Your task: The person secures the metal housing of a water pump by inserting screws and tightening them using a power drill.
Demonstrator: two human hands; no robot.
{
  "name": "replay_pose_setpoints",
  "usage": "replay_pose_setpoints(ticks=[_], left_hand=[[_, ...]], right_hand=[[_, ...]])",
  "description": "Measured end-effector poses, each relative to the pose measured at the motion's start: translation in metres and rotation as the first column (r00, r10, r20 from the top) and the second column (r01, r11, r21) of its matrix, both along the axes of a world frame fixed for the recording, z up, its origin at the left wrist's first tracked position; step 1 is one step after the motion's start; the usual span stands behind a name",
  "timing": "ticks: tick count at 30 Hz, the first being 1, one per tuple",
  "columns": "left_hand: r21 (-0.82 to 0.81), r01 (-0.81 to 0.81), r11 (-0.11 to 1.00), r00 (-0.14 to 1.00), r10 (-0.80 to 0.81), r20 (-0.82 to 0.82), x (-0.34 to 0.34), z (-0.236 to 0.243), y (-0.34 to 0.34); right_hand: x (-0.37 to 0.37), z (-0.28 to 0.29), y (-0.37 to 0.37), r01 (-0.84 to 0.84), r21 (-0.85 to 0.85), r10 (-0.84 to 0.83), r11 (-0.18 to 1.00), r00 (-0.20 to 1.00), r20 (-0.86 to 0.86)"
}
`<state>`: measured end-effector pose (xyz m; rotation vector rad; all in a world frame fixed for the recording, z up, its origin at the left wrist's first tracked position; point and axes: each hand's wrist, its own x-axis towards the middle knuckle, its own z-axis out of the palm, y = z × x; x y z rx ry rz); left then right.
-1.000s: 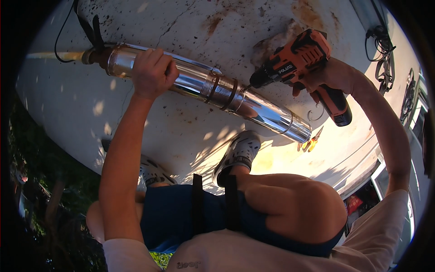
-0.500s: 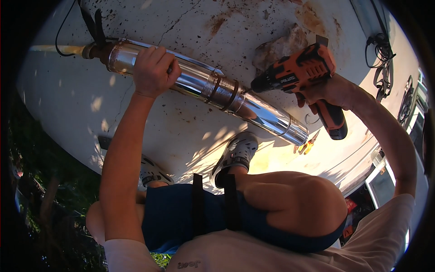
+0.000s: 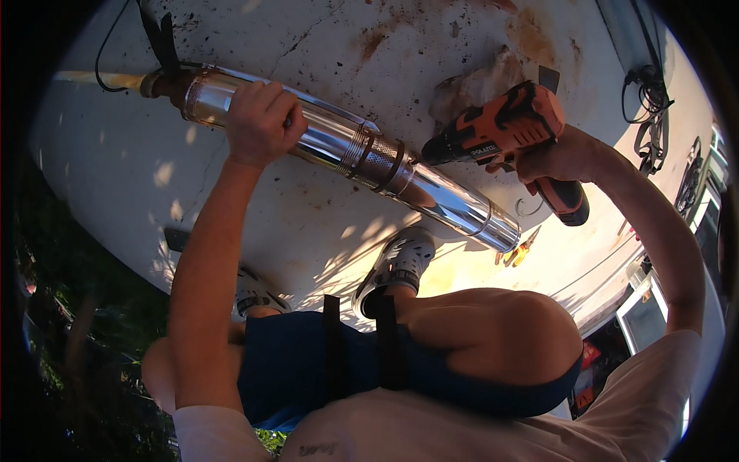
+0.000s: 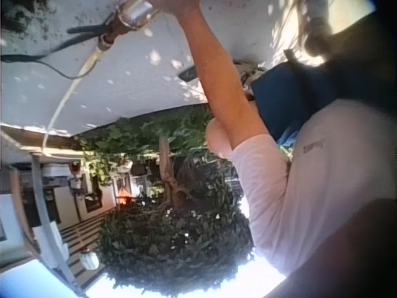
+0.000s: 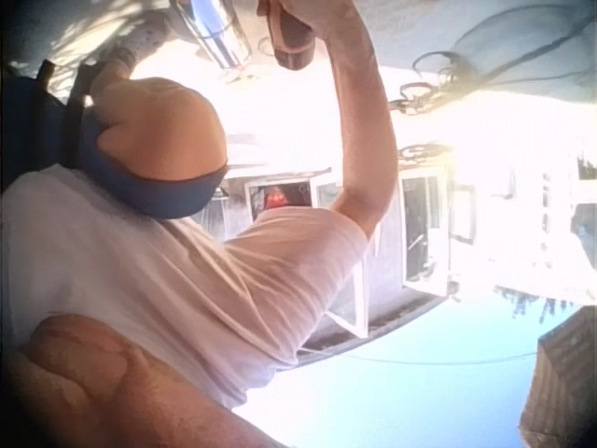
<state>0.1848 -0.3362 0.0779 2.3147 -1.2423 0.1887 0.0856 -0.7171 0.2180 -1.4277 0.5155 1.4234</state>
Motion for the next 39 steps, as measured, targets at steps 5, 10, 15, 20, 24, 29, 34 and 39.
replay_pose_setpoints(ticks=[5, 10, 15, 20, 24, 29, 34, 39], left_hand=[[-0.01, 0.058, 0.998, 0.998, -0.058, -0.003, 0.005, 0.001, 0.0], [-0.022, 0.043, 0.999, 0.999, -0.042, 0.016, 0.0, -0.003, 0.006], [-0.071, 0.052, 0.996, 0.999, -0.051, 0.015, -0.004, -0.006, -0.004], [-0.093, 0.065, 0.994, 0.998, -0.064, 0.008, 0.005, 0.008, -0.003], [-0.113, 0.073, 0.991, 0.997, -0.074, 0.001, 0.006, -0.005, 0.008], [-0.102, 0.063, 0.993, 0.998, -0.065, -0.02, 0.004, 0.001, -0.001], [-0.038, 0.069, 0.997, 0.998, -0.069, -0.014, 0.005, 0.003, -0.001], [-0.006, 0.109, 0.994, 0.994, -0.11, -0.016, 0.004, 0.002, -0.005]], right_hand=[[-0.009, 0.032, -0.012, 0.019, -0.088, -0.018, 0.996, 1.0, 0.018], [-0.101, 0.038, -0.04, 0.396, 0.015, -0.39, 0.918, 0.897, 0.209], [-0.248, 0.031, -0.045, 0.33, -0.226, -0.108, 0.916, 0.748, 0.654], [-0.295, 0.019, -0.015, 0.356, -0.685, 0.296, 0.635, 0.708, 0.642], [-0.333, -0.049, -0.026, 0.385, -0.871, 0.526, 0.305, 0.694, 0.491], [-0.378, -0.114, -0.072, 0.118, -0.993, 0.419, 0.022, 0.901, 0.116], [-0.408, -0.154, -0.085, 0.195, -0.981, 0.425, -0.02, 0.889, 0.168], [-0.419, -0.177, -0.089, 0.344, -0.937, 0.354, 0.064, 0.87, 0.343]])
